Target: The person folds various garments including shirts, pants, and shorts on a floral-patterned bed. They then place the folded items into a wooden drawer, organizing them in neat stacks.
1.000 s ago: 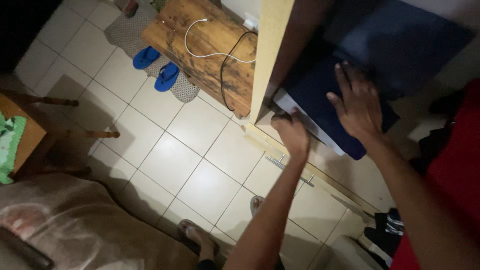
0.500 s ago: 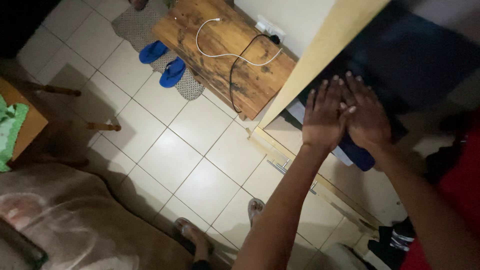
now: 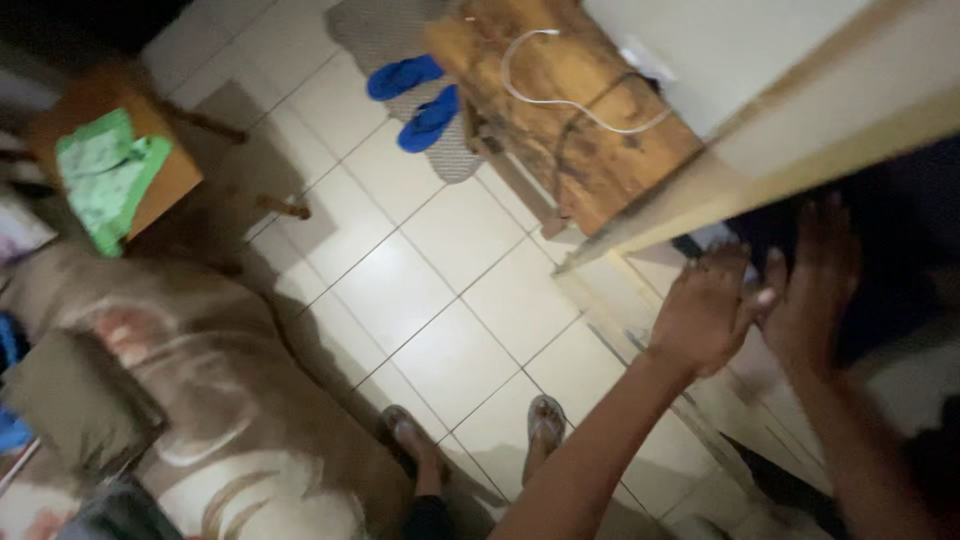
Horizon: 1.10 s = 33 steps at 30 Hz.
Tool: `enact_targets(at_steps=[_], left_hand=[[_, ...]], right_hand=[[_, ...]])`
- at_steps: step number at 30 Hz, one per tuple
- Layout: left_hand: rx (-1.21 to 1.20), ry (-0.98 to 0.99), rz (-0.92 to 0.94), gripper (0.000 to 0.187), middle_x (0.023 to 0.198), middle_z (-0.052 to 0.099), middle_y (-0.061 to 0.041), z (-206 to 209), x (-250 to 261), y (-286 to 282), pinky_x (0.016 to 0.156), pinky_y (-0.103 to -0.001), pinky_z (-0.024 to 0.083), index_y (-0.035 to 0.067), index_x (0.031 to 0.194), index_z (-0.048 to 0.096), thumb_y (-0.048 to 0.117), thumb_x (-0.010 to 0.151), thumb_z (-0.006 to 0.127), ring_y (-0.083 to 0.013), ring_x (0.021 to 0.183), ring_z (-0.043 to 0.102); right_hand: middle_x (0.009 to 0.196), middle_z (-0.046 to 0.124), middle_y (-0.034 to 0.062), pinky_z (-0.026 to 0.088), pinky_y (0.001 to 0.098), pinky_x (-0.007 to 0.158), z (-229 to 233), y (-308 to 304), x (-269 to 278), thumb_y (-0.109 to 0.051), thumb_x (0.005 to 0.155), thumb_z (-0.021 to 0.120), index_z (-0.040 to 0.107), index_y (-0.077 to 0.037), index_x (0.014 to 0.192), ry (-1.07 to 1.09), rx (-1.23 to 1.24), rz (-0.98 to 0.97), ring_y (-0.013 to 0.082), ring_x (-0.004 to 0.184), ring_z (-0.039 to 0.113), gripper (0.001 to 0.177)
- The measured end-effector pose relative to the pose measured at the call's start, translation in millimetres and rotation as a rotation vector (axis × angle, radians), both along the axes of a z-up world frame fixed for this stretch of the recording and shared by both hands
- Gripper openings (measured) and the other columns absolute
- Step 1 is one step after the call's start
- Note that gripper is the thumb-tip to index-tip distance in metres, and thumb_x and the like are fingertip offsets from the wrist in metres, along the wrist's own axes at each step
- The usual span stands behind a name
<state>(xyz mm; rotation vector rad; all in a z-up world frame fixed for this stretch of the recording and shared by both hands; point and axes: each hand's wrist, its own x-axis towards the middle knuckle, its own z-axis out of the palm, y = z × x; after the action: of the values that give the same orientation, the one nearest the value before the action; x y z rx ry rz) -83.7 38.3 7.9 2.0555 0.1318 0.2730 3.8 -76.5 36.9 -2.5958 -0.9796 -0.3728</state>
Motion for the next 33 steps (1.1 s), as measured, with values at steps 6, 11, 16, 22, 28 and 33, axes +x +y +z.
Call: enact_targets(at_steps=[6, 11, 16, 22, 28, 33], left_hand=[[-0.339, 0.100, 0.112, 0.056, 0.146, 0.053, -0.026, 20.5, -123.0, 88.0, 0.116, -0.049, 0.036, -0.005, 0.144, 0.049, 0.038, 0.110, 0.039, -0.0426, 0.139, 0.047], [-0.388, 0.195, 0.447, 0.046, 0.134, 0.058, -0.024, 15.1, -210.4, 174.6, 0.107, -0.048, 0.042, -0.002, 0.131, 0.059, 0.031, 0.108, 0.037, -0.0407, 0.126, 0.054], [-0.453, 0.189, 0.856, 0.044, 0.124, 0.063, -0.021, -1.5, -317.8, 265.2, 0.103, -0.046, 0.045, -0.002, 0.123, 0.063, 0.029, 0.107, 0.036, -0.0385, 0.119, 0.058], [-0.460, 0.247, 1.222, 0.044, 0.120, 0.063, -0.019, -20.2, -456.8, 358.4, 0.099, -0.043, 0.047, 0.000, 0.119, 0.064, 0.034, 0.109, 0.038, -0.0356, 0.113, 0.062], [-0.452, 0.228, 1.488, 0.037, 0.129, 0.057, -0.023, -51.0, -580.6, 422.9, 0.099, -0.047, 0.047, 0.002, 0.125, 0.060, 0.027, 0.105, 0.043, -0.0403, 0.115, 0.060], [-0.274, 0.121, 1.549, 0.042, 0.147, 0.045, -0.029, -93.0, -645.7, 480.0, 0.105, -0.051, 0.041, -0.001, 0.138, 0.051, 0.021, 0.101, 0.050, -0.0476, 0.127, 0.051]], right_hand=[[0.166, 0.031, 0.0263, 0.017, 0.0576, 0.123, -31.0, 86.8, -147.6, -0.012, 0.107, 0.053, 0.037, 0.001, 0.159, 0.175, 0.075, -0.184, 0.0447, 0.153, 0.025, 0.056], [0.147, 0.041, 0.0239, 0.021, 0.0573, 0.111, -53.3, 203.7, -233.0, -0.015, 0.098, 0.067, 0.044, -0.001, 0.143, 0.372, 0.130, -0.042, 0.0401, 0.139, 0.035, 0.052], [0.141, 0.050, 0.0216, 0.030, 0.0548, 0.111, -67.5, 320.9, -317.1, -0.006, 0.099, 0.061, 0.047, 0.000, 0.142, 0.532, 0.137, 0.208, 0.0382, 0.135, 0.044, 0.046], [0.136, 0.051, 0.0210, 0.050, 0.0432, 0.095, -95.8, 446.1, -444.4, -0.006, 0.098, 0.061, 0.047, 0.002, 0.140, 0.884, 0.120, 0.408, 0.0334, 0.119, 0.058, 0.045], [0.120, 0.064, 0.0165, 0.055, 0.0366, 0.085, -155.0, 556.1, -555.0, -0.010, 0.096, 0.065, 0.052, -0.001, 0.135, 1.057, 0.010, 0.565, 0.0261, 0.103, 0.065, 0.042], [0.112, 0.067, 0.0165, 0.052, 0.0367, 0.079, -201.8, 646.7, -599.6, -0.014, 0.103, 0.058, 0.053, -0.001, 0.134, 1.168, -0.219, 0.519, 0.0223, 0.094, 0.063, 0.034]])
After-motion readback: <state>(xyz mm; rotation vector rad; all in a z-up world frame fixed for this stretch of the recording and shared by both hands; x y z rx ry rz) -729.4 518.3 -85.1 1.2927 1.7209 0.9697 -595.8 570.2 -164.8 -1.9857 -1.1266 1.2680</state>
